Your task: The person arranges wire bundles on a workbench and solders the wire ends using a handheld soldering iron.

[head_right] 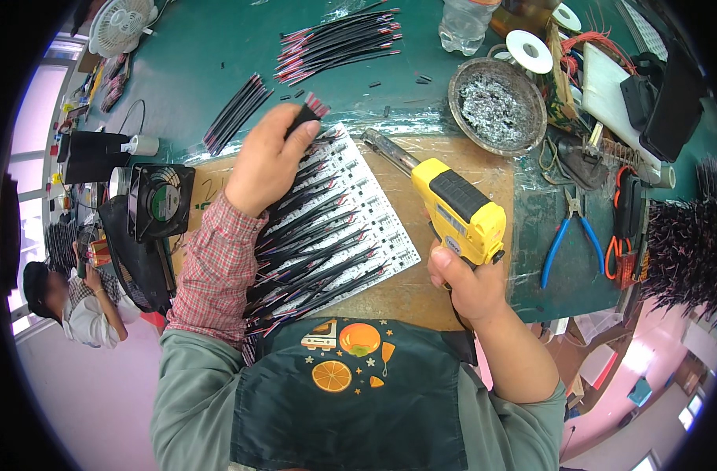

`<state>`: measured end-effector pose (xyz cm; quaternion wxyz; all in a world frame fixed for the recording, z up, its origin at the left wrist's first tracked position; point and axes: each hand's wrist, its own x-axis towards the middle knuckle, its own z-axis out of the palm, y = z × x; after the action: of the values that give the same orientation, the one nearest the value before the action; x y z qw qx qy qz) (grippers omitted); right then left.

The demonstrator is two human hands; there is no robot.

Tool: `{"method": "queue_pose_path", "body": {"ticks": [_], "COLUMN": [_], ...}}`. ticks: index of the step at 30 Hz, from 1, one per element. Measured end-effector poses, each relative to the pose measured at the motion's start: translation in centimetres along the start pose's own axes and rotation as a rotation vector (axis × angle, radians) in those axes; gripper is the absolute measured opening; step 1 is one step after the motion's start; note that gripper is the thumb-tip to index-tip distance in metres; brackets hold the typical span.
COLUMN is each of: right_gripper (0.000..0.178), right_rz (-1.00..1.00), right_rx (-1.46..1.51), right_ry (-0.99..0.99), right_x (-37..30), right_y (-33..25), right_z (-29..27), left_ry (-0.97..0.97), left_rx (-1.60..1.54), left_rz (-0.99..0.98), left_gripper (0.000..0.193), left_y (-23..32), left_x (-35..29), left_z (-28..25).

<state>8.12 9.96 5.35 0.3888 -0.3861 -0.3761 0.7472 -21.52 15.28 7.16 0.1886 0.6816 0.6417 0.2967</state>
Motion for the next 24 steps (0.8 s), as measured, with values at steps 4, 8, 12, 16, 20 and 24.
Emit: {"method": "queue_pose_path", "body": {"ticks": [4,8,12,16,20,24], "right_gripper": [0.057,0.063,0.062,0.061,0.057,0.055], "right_rz": [-0.014,-0.005,0.011,0.016,0.050,0.091], "right_rx": [-0.041,-0.079,-0.092,-0.102,-0.202,-0.233], "right_ry": [0.053,0.092,0.049,0.038,0.032,0.003], "right_x": [-0.3,-0.4,-0.2,0.2,0.4,0.8], "right_y": [-0.2,-0.5,-0.9,-1.0,-0.9,-0.7], "right_z": [-0.3,-0.6,-1.0,-0.9,-1.4,-1.4], "left_ry": [0.211,0.266,-0.018,-0.100,-0.110,-0.085], "left_rx": [-0.093,-0.085,-0.085,-0.007,0.061,0.117], "left_rz": [-0.015,0.077,-0.160,-0.147,-0.130,-0.121], "left_gripper": [0.019,0.018,0.015,0.020,0.021,0.019], "left_y": [3.4,5.6,4.7,3.3,2.9,2.8], "left_x": [0.3,-0.2,-0.5,-0.5,0.0,0.0], "left_z": [-1.6,-1.9,0.2,2.6,3.4,4.2]}}
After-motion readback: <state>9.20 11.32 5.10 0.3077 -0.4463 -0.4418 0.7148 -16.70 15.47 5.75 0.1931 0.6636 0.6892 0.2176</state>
